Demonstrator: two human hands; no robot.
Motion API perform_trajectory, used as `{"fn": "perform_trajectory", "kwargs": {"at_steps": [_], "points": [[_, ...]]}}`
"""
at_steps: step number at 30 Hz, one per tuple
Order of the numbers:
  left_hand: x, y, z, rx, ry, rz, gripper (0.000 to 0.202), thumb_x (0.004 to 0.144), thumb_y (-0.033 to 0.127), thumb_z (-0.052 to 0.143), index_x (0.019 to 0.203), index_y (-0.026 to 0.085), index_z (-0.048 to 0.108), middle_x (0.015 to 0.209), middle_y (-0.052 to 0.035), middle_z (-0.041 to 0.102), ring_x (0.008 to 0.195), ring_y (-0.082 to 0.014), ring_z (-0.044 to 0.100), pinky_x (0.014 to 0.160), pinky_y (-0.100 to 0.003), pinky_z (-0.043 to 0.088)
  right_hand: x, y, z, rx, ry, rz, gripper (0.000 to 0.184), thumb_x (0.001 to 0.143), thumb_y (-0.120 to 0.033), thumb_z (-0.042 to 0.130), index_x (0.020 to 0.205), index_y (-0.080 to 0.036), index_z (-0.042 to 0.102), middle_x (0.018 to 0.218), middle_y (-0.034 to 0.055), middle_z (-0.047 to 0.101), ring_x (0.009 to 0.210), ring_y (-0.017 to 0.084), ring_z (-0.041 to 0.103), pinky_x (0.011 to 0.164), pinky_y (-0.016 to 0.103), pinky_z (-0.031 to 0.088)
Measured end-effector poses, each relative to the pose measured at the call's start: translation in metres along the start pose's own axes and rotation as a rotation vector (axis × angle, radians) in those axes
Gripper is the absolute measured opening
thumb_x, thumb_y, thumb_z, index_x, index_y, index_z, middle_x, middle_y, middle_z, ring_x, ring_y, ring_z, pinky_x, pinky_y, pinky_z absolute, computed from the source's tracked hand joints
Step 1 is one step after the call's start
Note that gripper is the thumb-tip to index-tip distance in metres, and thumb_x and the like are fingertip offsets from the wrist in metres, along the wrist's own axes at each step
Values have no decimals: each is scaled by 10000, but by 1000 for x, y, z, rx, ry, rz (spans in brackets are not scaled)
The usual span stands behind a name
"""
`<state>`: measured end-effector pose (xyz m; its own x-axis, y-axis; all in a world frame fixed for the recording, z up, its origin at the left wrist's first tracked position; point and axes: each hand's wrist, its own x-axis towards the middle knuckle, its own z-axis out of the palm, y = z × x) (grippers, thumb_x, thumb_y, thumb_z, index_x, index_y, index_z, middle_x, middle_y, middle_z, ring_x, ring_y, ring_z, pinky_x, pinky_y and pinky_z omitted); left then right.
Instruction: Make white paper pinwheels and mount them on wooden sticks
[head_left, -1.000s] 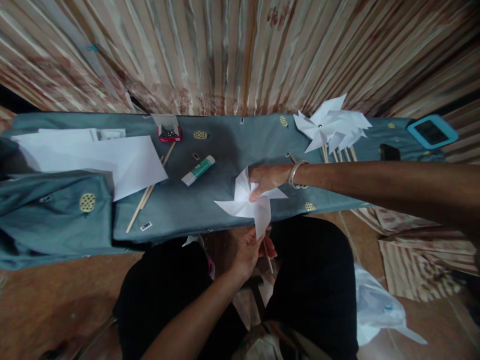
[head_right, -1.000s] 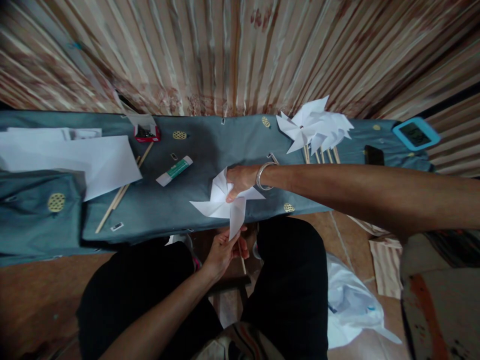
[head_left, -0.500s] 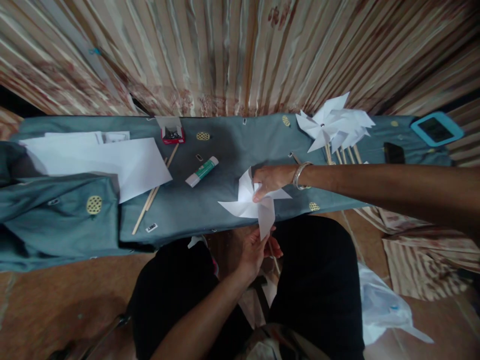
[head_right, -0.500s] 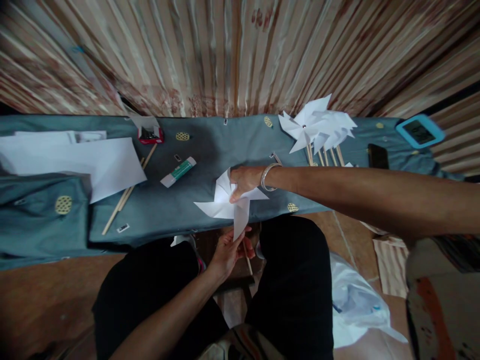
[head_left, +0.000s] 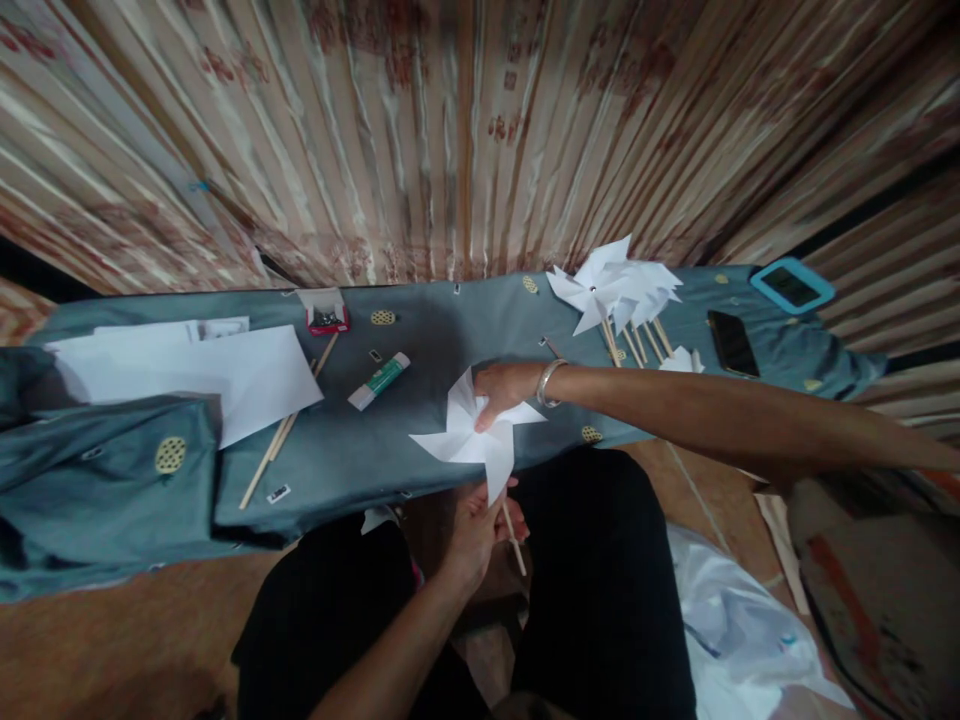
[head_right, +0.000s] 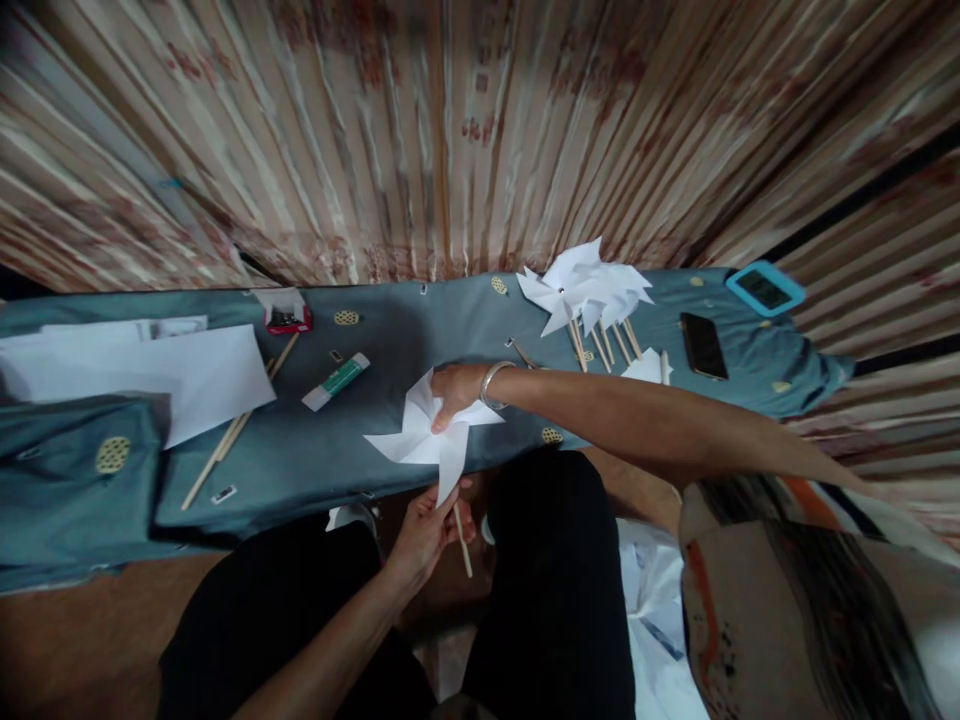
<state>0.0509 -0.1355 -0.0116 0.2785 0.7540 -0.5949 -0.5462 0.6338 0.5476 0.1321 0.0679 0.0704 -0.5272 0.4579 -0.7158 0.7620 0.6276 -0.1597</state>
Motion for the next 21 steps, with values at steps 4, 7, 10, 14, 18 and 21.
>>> {"fn": "perform_trajectory", "kwargs": {"at_steps": [4, 7, 10, 14, 18, 21], "points": [[-2, 2, 3, 49, 27, 25, 611, 548, 560, 839, 923, 117, 646, 514, 34, 603, 428, -112, 555, 483, -251, 451, -4, -2, -1, 1, 21, -9, 672, 739, -563, 719, 1206, -83, 667, 1174, 157, 700, 1062, 282, 657, 775, 278, 462], [-5, 4, 7, 75, 32, 41, 577, 572, 520, 845, 935, 117, 648, 536, 35, 604, 441, -107, 561, 496, -244, 445, -10, -4, -1, 16, 39, -33, 636, 761, -517, 728, 1242, -108, 646, 1231, 127, 685, 1124, 262, 638, 834, 252, 460], [-7, 6, 12, 119, 78, 43, 475, 636, 449, 830, 916, 114, 643, 538, 33, 600, 447, -106, 568, 496, -233, 438, -15, -3, 0, 28, 52, -35, 647, 767, -510, 730, 1245, -84, 642, 1241, 141, 681, 1125, 272, 638, 841, 261, 472], [-9, 7, 18, 116, 118, 47, 333, 728, 341, 782, 919, 114, 630, 556, 21, 615, 480, -116, 592, 517, -231, 473, -17, 0, 1, 48, 78, -30, 704, 760, -514, 737, 1280, -56, 612, 1287, 162, 653, 1127, 278, 636, 836, 263, 482], [-12, 11, 20, 122, 124, 10, 219, 794, 279, 726, 918, 126, 629, 573, 17, 625, 515, -121, 617, 566, -240, 518, -18, 1, 1, 62, 85, -22, 701, 745, -504, 752, 1278, -71, 612, 1282, 140, 661, 1113, 264, 641, 823, 250, 482], [-11, 14, 20, 124, 114, -40, 198, 804, 272, 728, 901, 131, 628, 577, 10, 632, 526, -128, 636, 589, -250, 535, -18, 1, 0, 66, 76, -9, 662, 746, -514, 744, 1242, -89, 636, 1254, 123, 677, 1090, 256, 649, 801, 247, 482]]}}
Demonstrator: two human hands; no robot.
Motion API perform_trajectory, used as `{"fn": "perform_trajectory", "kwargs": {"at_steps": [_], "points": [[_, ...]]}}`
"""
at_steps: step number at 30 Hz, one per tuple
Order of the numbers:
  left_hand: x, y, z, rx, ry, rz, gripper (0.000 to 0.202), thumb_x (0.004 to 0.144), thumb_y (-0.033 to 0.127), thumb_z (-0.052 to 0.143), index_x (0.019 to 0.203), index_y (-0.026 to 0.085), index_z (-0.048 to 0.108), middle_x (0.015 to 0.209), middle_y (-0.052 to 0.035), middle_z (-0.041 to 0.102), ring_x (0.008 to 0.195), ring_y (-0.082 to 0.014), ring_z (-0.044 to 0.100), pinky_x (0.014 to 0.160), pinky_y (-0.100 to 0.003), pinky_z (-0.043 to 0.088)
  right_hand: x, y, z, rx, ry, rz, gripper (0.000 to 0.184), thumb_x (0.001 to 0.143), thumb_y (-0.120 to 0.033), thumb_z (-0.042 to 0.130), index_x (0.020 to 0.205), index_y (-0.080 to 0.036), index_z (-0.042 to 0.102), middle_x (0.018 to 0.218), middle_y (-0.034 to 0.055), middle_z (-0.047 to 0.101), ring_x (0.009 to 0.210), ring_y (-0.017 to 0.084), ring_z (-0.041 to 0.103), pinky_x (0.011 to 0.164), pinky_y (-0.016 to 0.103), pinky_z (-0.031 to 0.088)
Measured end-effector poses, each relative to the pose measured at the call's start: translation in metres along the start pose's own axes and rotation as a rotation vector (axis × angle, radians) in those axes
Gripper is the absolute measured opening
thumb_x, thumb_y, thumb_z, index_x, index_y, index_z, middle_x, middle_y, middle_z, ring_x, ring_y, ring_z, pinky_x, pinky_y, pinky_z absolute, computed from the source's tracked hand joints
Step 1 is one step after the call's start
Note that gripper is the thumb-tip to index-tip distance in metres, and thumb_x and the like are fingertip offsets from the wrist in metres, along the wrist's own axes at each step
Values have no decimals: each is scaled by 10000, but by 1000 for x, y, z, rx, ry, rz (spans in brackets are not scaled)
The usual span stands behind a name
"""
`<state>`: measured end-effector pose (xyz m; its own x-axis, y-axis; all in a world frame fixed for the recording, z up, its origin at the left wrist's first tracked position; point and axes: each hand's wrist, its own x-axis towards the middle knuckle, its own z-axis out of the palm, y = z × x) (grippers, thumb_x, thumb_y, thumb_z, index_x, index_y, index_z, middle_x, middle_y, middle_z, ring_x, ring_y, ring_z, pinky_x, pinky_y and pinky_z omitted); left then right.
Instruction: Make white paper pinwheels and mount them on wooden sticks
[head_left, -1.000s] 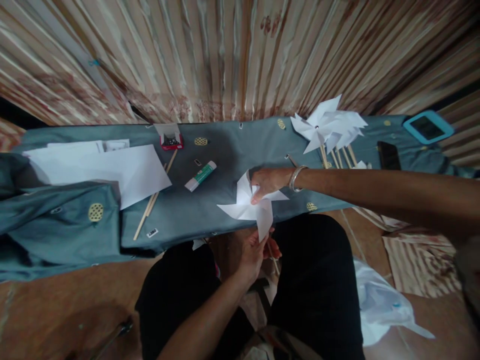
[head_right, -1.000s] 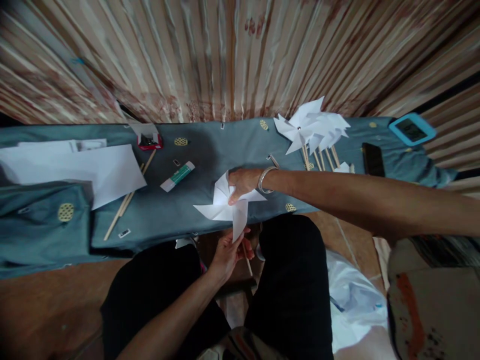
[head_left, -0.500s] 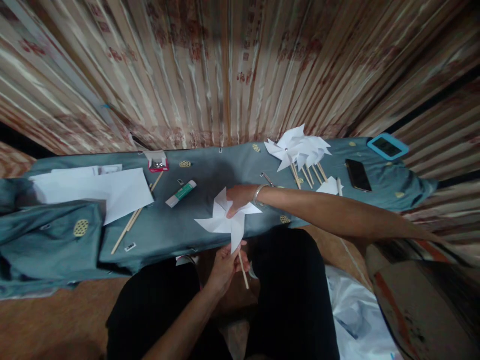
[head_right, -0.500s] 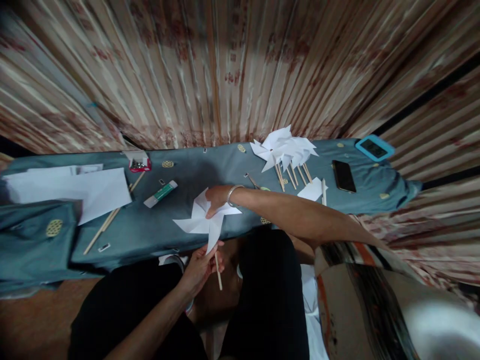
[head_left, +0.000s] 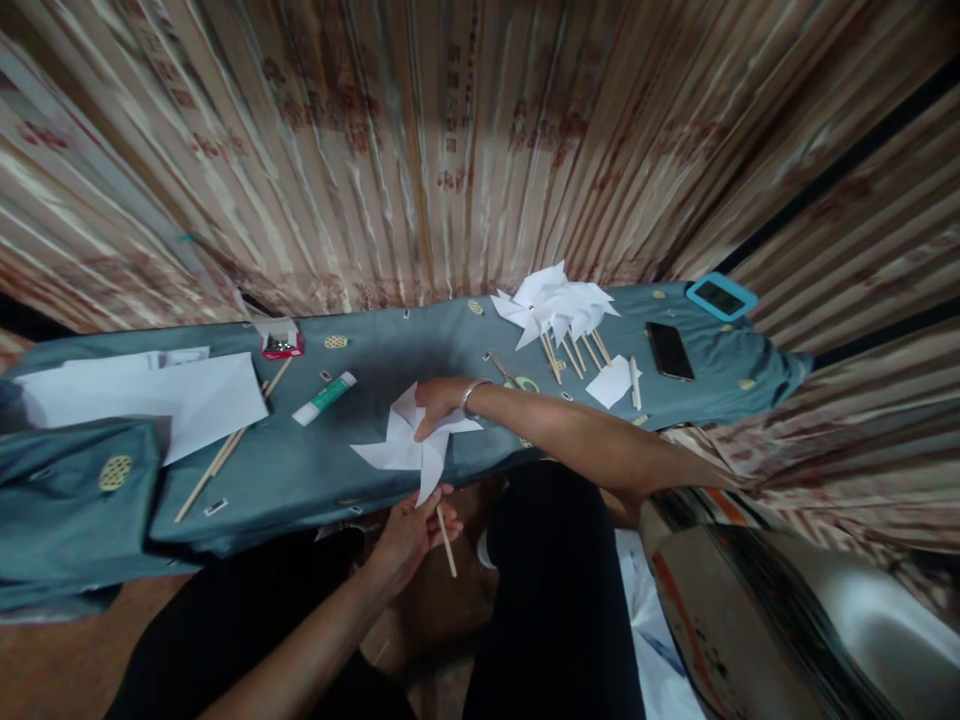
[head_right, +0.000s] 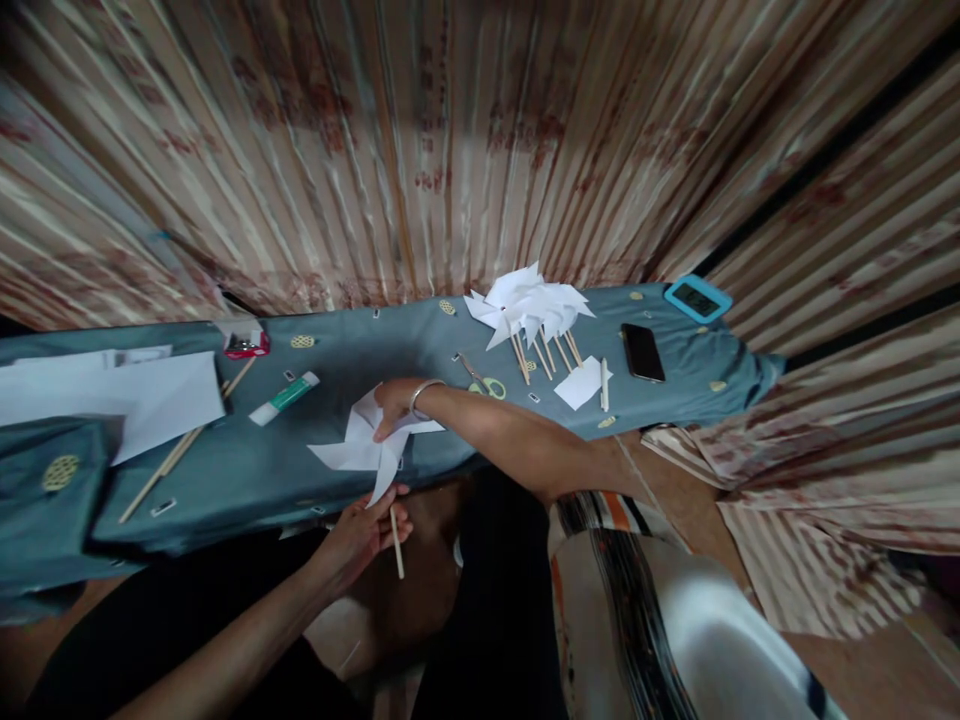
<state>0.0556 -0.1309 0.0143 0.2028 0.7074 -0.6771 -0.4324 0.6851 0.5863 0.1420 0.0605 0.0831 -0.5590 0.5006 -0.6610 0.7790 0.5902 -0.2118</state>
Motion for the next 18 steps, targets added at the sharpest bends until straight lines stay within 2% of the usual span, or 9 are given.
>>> {"fn": "perform_trajectory", "kwargs": {"at_steps": [5, 11, 18], "points": [[3, 2, -3, -15, -2, -44, 210, 806, 303, 736, 843, 136, 614, 583, -14, 640, 547, -150, 669, 617, -270, 557, 4, 0, 1, 0, -26, -19, 590, 745, -524, 736, 1174, -123, 677, 1216, 98, 695, 1097, 249, 641, 822, 242, 458], [8, -4, -12, -12, -135, -50, 282, 801, 380, 725, 807, 119, 617, 622, -56, 677, 576, -177, 687, 638, -309, 563, 12, 2, 7, -32, -41, -53, 596, 774, -525, 694, 1208, -119, 658, 1190, 131, 696, 1091, 272, 643, 830, 275, 447], [13, -10, -18, -24, -189, -27, 366, 756, 473, 740, 801, 137, 601, 581, -30, 652, 550, -173, 668, 643, -323, 553, 21, 7, 10, -47, -58, -21, 617, 730, -588, 695, 1153, -139, 689, 1098, 114, 721, 992, 263, 671, 760, 277, 460]]}}
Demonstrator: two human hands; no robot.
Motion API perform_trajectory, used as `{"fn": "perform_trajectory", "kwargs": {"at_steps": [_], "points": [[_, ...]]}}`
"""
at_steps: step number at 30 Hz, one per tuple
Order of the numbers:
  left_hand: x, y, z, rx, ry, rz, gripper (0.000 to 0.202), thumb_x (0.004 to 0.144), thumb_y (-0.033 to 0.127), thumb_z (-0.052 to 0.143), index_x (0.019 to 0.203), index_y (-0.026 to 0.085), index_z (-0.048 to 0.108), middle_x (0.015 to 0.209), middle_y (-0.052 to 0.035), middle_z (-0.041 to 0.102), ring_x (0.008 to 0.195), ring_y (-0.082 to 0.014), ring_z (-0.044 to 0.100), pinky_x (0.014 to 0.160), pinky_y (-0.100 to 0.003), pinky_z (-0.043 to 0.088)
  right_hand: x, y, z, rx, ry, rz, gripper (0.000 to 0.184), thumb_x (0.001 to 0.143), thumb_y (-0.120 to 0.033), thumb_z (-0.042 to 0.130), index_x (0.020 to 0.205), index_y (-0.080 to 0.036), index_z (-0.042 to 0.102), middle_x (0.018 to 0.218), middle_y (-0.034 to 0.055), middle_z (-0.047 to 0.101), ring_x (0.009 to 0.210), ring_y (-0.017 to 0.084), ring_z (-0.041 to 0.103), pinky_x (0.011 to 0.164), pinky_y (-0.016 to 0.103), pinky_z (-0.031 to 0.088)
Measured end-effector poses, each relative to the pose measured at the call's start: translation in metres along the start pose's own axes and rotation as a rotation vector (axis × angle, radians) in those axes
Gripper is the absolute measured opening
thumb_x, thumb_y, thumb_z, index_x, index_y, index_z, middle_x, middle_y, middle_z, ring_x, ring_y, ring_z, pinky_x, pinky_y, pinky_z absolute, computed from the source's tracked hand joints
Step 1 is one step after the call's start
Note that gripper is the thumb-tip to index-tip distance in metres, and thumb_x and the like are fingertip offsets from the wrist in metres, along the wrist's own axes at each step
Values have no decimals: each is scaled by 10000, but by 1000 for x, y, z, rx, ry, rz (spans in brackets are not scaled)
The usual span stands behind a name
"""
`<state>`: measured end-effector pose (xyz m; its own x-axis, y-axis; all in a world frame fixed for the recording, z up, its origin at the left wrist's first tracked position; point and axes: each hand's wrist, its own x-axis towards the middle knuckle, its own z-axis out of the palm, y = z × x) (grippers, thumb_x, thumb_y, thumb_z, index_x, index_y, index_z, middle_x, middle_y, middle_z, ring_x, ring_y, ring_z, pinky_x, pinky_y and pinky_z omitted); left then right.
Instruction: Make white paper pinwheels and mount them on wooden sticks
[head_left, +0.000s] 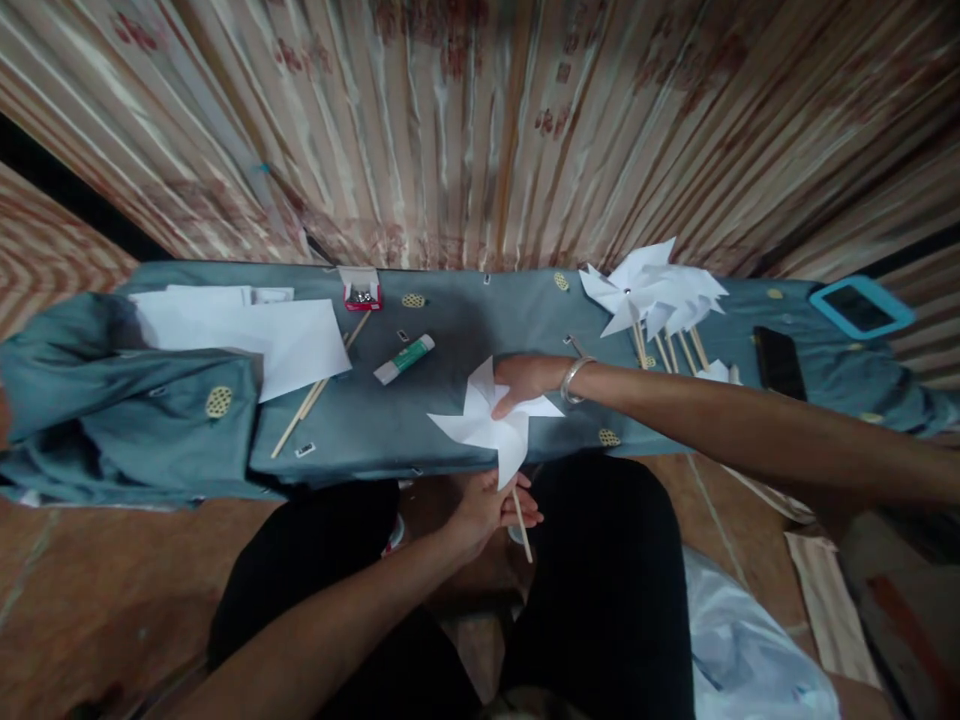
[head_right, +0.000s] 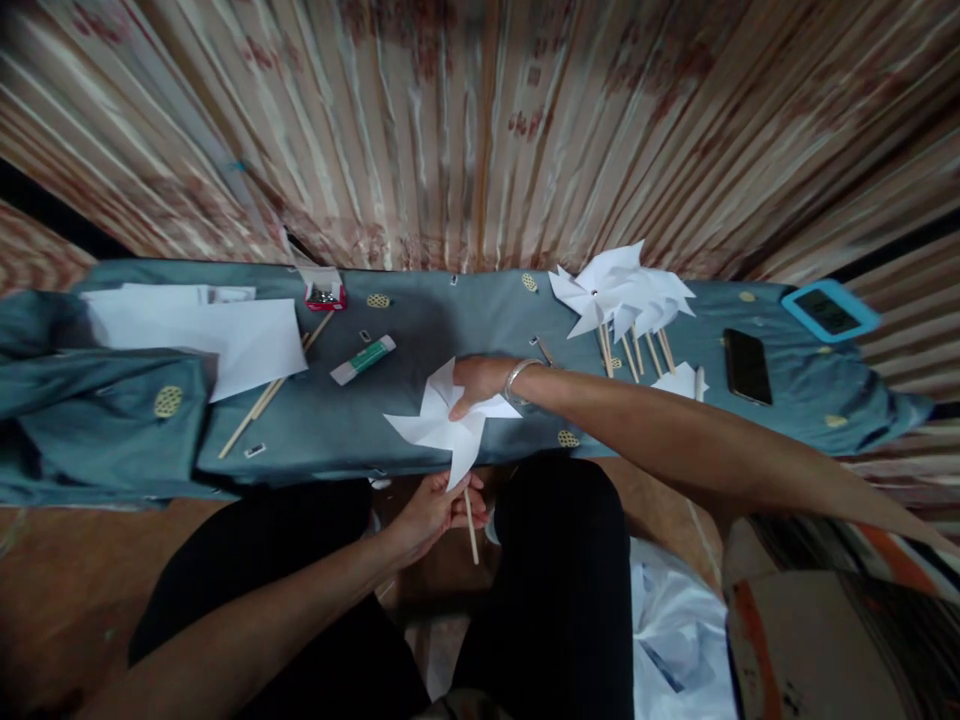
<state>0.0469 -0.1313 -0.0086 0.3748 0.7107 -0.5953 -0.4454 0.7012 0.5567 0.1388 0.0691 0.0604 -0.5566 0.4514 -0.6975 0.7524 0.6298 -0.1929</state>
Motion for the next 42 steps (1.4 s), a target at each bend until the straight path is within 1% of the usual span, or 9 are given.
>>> {"fn": "perform_trajectory", "kwargs": {"at_steps": [5, 12, 17, 24, 28, 31, 36, 39, 42], "points": [[1, 0, -1, 3, -30, 5, 406, 718, 509, 752, 777, 135, 605, 578, -34, 648, 540, -182, 662, 633, -336, 551, 3, 3, -1, 2, -27, 5, 620, 727, -609, 680, 1112, -124, 708, 1024, 119, 726, 938, 269, 673, 735, 303, 452], [4, -2, -5, 10, -53, -22, 474, 687, 567, 736, 853, 142, 611, 626, -54, 683, 555, -201, 681, 618, -335, 541, 3, 3, -2, -7, -40, -51, 598, 765, -605, 650, 1095, -111, 718, 1019, 124, 725, 952, 262, 662, 760, 304, 435], [2, 1, -4, 23, -52, -15, 452, 639, 526, 786, 810, 149, 605, 611, -37, 667, 551, -192, 670, 617, -329, 538, -2, 0, -4, 7, -45, -16, 528, 764, -566, 673, 1066, -137, 734, 1000, 104, 729, 941, 258, 662, 752, 302, 433], [0, 3, -2, 3, -53, -30, 472, 629, 553, 780, 800, 149, 606, 609, -30, 662, 560, -185, 665, 621, -324, 538, -4, 0, -5, 20, -28, -21, 494, 768, -552, 677, 1049, -151, 736, 984, 88, 734, 912, 244, 667, 727, 289, 429], [3, 0, -3, 4, -58, -39, 524, 624, 610, 761, 798, 146, 592, 606, -34, 659, 559, -195, 671, 619, -333, 538, -3, -1, -5, -11, -40, -54, 499, 799, -567, 635, 1009, -127, 739, 956, 97, 737, 896, 239, 669, 722, 286, 426], [5, -2, -3, -4, -68, -27, 560, 623, 651, 741, 806, 145, 585, 607, -30, 657, 557, -194, 673, 617, -331, 534, -3, -2, -5, -28, -52, -44, 492, 802, -568, 630, 981, -124, 741, 954, 99, 738, 893, 236, 671, 712, 282, 424], [5, -1, -2, 4, -70, -37, 589, 585, 673, 750, 794, 152, 572, 580, -23, 651, 555, -201, 682, 585, -303, 513, -5, -6, -6, -60, -33, -22, 491, 797, -556, 640, 1021, -128, 731, 1017, 109, 730, 945, 250, 666, 715, 283, 428], [5, 0, -1, 13, -67, -36, 604, 571, 690, 745, 789, 155, 566, 570, -26, 655, 557, -206, 688, 553, -280, 492, -5, -7, -6, -54, -40, -14, 478, 799, -543, 642, 1025, -132, 735, 974, 101, 736, 915, 247, 672, 706, 285, 427], [5, 0, 0, 7, -64, -36, 611, 569, 697, 740, 792, 156, 566, 566, -26, 656, 563, -214, 695, 558, -285, 498, -5, -6, -6, -53, -48, -13, 487, 802, -550, 636, 1014, -124, 738, 943, 101, 736, 895, 248, 675, 700, 287, 424]]}}
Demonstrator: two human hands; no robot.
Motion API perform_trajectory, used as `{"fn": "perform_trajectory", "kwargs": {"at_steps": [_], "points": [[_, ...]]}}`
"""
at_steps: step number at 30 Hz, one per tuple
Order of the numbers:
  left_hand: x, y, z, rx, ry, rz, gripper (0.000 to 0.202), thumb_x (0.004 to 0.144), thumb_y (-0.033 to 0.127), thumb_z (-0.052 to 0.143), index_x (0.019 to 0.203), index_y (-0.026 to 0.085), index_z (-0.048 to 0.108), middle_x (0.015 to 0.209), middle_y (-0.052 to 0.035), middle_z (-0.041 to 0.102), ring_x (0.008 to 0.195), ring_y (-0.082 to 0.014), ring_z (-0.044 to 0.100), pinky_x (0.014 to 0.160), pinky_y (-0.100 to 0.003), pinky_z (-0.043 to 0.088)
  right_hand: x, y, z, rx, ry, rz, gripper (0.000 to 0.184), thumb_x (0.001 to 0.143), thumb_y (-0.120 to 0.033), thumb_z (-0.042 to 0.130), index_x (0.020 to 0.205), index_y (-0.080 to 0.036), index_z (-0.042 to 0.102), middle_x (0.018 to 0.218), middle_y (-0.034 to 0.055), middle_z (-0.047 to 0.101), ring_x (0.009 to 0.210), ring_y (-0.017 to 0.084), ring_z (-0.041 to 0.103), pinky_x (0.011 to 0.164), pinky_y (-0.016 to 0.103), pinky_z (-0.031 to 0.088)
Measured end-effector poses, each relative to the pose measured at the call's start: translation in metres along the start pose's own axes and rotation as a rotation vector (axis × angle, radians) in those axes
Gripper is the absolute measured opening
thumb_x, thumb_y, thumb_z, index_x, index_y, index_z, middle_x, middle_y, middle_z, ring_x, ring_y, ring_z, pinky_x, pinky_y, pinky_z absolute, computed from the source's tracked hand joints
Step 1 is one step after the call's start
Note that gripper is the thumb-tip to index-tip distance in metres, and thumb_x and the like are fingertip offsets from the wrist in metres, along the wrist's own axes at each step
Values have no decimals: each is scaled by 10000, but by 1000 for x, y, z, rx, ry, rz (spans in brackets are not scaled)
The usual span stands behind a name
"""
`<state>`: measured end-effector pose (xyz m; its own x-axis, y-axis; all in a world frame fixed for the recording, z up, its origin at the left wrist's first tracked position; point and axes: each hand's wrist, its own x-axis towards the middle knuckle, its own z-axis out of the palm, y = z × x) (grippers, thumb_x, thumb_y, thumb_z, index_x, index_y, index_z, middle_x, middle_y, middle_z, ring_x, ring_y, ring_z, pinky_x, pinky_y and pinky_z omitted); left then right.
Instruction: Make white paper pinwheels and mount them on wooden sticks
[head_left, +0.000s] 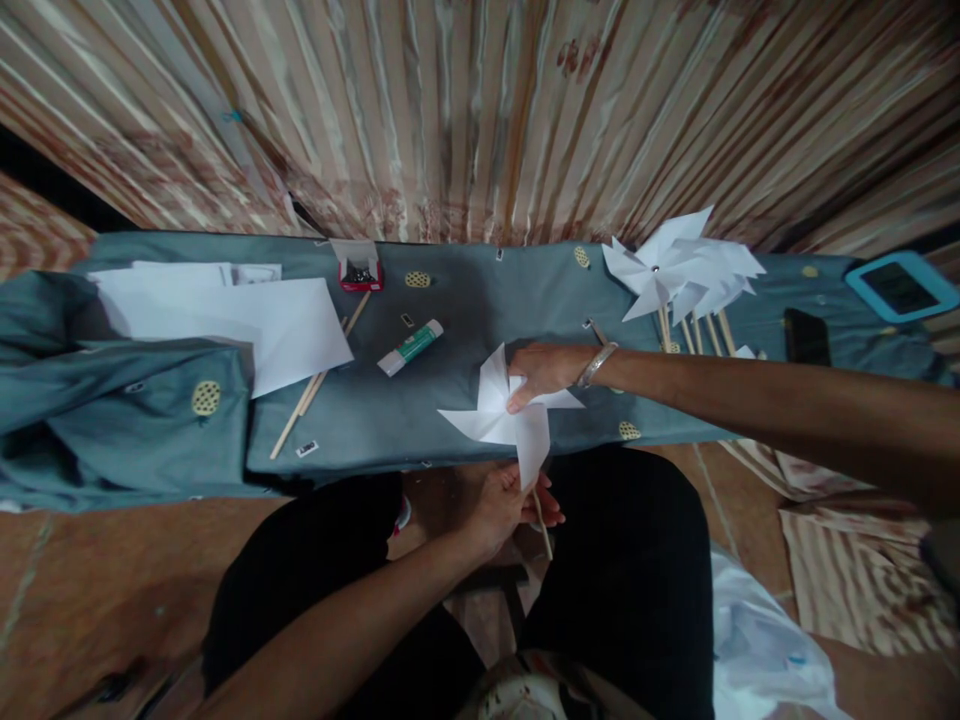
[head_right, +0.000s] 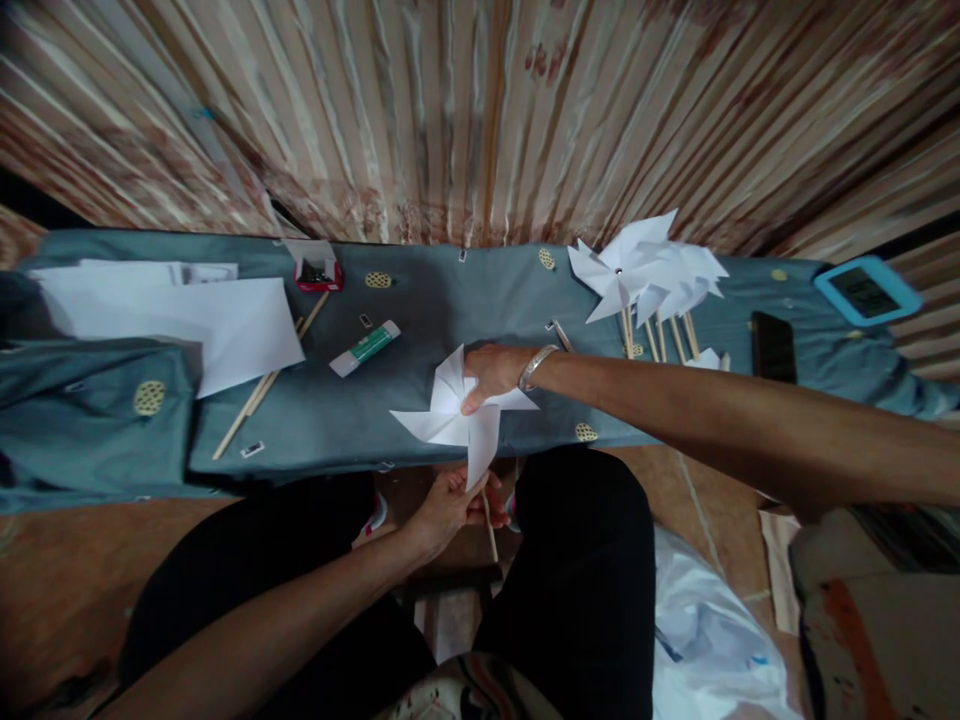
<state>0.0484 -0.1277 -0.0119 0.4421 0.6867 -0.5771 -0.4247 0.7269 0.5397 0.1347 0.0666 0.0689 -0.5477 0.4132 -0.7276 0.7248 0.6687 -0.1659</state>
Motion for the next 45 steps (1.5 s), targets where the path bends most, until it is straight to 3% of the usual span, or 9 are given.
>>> {"fn": "perform_trajectory", "kwargs": {"at_steps": [10, 17, 30, 36, 45], "points": [[6, -7, -2, -28, 9, -8, 590, 547, 651, 781, 787, 148, 586, 580, -28, 660, 534, -209, 681, 581, -324, 528, 1, 0, -1, 33, -3, 3, 469, 798, -536, 656, 993, -118, 743, 930, 105, 738, 897, 248, 673, 727, 292, 420], [6, -7, 1, -40, 28, -12, 515, 605, 605, 775, 765, 153, 585, 582, -26, 658, 548, -207, 682, 628, -355, 553, 4, 1, 2, 31, 13, -9, 486, 795, -540, 657, 1032, -123, 736, 939, 103, 744, 888, 248, 677, 714, 288, 421], [-1, -2, 2, 2, 60, -11, 465, 677, 571, 749, 796, 149, 595, 588, -28, 665, 558, -191, 680, 637, -331, 555, -3, 6, 6, 30, 56, -22, 548, 793, -594, 615, 1027, -113, 732, 950, 123, 738, 892, 256, 677, 709, 301, 427], [-6, 4, -3, 33, -10, 10, 511, 628, 604, 763, 814, 152, 613, 602, -21, 666, 539, -183, 666, 615, -320, 544, -8, 12, 6, 112, 46, -15, 525, 770, -610, 624, 956, -132, 734, 893, 98, 732, 793, 227, 662, 608, 285, 399], [-6, 4, 2, 70, -88, -37, 548, 663, 666, 691, 825, 153, 587, 591, -15, 650, 540, -186, 670, 605, -309, 527, -20, 12, 7, 200, 68, -21, 417, 763, -556, 668, 890, -163, 726, 842, 42, 716, 749, 177, 635, 578, 256, 362]]}}
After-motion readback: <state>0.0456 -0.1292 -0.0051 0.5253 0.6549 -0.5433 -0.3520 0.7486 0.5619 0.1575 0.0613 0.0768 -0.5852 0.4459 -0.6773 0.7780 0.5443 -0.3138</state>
